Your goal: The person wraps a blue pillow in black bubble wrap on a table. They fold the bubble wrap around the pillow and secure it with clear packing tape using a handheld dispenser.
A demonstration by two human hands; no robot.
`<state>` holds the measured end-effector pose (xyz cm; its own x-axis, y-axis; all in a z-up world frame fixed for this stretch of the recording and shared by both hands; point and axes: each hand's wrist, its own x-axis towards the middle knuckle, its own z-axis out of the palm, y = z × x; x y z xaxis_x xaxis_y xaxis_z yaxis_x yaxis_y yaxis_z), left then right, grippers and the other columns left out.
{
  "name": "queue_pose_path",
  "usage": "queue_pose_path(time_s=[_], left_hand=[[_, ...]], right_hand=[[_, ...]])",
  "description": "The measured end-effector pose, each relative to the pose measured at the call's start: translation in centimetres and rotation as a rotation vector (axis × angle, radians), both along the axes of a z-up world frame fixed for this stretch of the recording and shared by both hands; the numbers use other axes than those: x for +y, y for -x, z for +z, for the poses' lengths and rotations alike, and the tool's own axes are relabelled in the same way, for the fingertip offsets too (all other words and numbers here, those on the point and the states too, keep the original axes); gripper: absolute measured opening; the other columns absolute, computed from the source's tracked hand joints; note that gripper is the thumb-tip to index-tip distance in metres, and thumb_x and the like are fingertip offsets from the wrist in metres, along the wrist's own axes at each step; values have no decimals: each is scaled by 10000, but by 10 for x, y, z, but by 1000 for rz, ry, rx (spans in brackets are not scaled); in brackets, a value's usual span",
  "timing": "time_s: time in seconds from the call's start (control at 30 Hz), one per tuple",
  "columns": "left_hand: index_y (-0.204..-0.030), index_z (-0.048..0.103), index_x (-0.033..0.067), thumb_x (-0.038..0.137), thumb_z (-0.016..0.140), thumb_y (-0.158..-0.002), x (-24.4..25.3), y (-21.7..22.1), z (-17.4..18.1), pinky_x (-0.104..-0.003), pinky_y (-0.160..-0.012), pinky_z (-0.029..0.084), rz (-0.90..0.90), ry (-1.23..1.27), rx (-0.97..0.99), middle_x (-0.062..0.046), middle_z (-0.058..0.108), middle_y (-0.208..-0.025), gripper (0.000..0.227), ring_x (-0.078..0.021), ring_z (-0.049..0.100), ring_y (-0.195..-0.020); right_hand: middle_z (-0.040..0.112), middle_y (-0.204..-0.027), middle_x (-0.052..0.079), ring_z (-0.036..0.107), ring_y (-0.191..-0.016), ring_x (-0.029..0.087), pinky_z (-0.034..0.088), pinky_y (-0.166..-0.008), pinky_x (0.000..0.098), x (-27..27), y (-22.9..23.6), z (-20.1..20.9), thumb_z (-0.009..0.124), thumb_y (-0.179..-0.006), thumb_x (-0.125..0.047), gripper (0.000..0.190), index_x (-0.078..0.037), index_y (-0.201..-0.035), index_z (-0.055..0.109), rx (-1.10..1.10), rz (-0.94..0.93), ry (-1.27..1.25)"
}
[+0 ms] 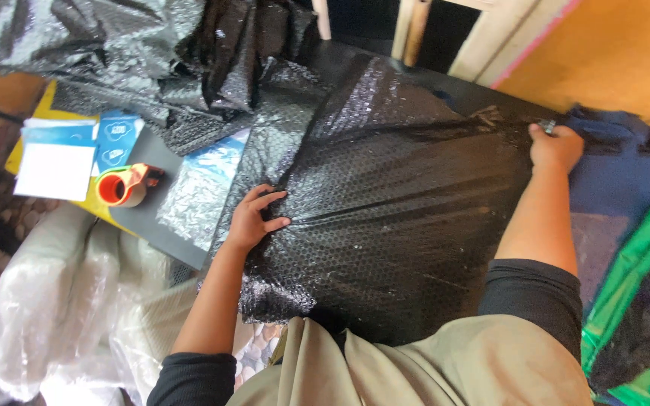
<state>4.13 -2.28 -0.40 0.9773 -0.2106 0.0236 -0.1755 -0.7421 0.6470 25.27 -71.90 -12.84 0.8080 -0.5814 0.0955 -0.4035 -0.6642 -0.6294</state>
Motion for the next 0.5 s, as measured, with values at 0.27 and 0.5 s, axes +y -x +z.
queue_pose_path(time_s=[0.27, 0.5], left_hand=[[-1339, 671, 251, 538, 772, -823, -1, 1, 2, -614, -1005, 479, 1, 97, 63, -162, 476, -1518, 599, -406, 494, -1401], [-1317, 672, 245, 486, 820, -816, 1, -2, -3, -573, -938, 507, -39, 169, 33, -109, 510, -1445, 575, -361, 586, -1286]], right_hand=[[723, -1068, 175, 656, -921, 394, 481, -775, 486, 142, -23, 114, 901, -624, -171, 585, -6, -1145, 695, -527, 236, 486], [535, -1495, 84, 519, -1380, 259, 373, -1152, 404, 360, -7, 243, 833, -843, -109, 694, -206, -1453, 517, -24, 967, -366]])
